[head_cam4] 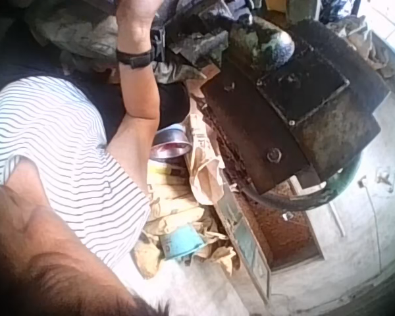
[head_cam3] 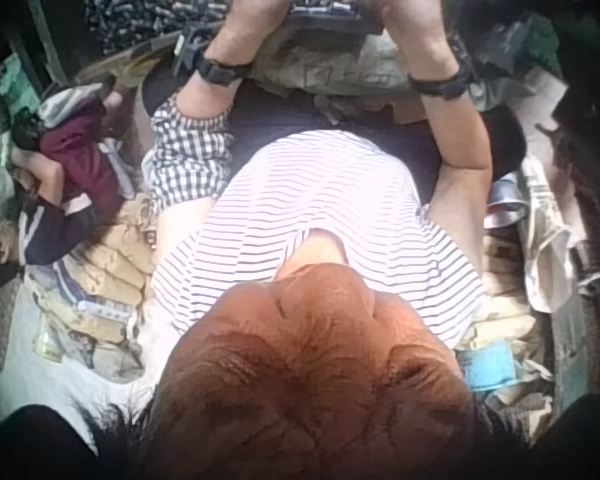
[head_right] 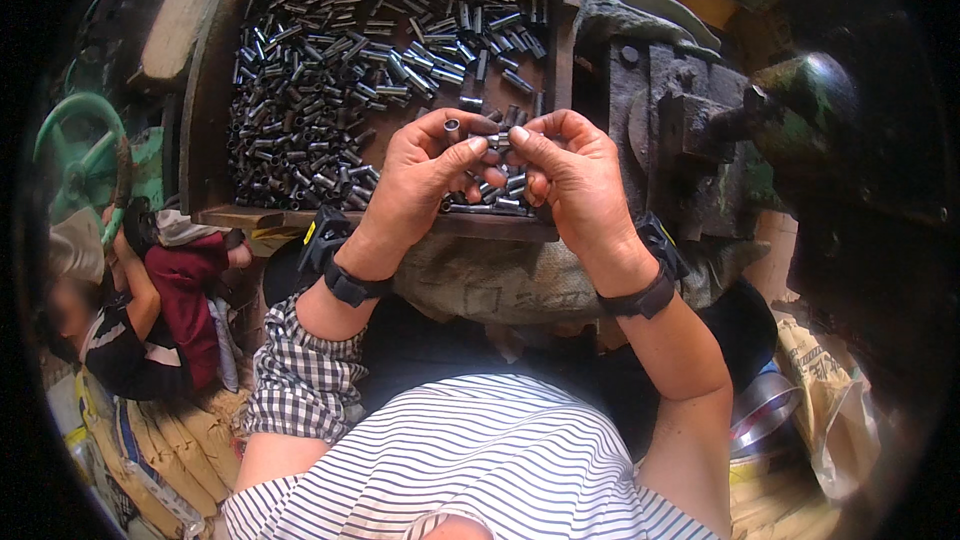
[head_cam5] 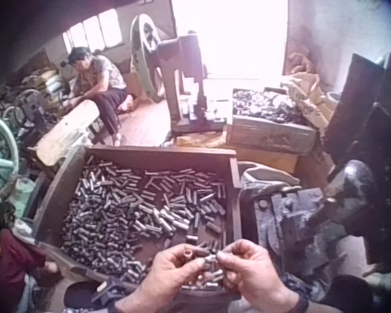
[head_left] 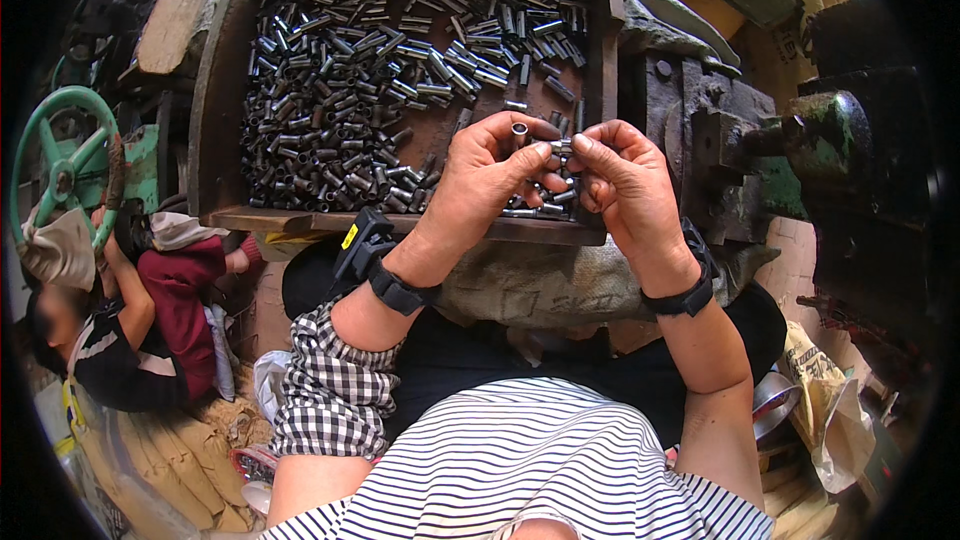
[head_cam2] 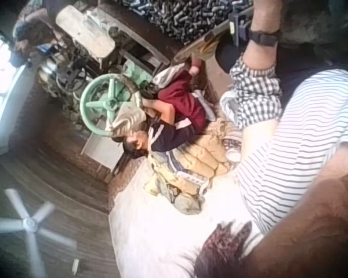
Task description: Inserting small metal cylindrical parts into a mechanical press or fixture for processing.
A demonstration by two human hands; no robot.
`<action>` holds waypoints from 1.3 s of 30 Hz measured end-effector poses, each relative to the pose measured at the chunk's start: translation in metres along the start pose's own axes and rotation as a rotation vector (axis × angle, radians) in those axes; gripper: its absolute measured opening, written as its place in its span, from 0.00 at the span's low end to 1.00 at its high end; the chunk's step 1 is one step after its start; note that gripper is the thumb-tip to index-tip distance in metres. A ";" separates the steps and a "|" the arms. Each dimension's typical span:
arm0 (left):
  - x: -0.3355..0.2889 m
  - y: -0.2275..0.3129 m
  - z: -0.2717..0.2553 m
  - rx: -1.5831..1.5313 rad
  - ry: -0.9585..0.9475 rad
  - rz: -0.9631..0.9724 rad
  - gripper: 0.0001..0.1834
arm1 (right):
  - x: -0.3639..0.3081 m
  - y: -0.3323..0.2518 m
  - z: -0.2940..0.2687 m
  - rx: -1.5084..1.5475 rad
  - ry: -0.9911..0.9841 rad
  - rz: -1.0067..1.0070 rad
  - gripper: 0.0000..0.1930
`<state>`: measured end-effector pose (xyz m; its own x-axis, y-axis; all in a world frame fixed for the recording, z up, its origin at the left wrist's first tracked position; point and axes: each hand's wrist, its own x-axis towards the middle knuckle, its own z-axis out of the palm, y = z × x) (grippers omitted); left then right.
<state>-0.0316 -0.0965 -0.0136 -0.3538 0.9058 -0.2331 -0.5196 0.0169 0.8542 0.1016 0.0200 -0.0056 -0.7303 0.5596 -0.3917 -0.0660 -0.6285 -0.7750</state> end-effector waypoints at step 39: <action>0.005 0.020 -0.027 -0.227 0.199 -0.049 0.10 | 0.054 0.015 0.020 -1.793 0.034 -0.797 0.14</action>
<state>-0.0651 -0.1035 -0.0101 -0.4579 0.8053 -0.3767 -0.6922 -0.0571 0.7194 0.0472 0.0303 -0.0284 -0.8749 0.4136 0.2518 0.3481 0.8987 -0.2668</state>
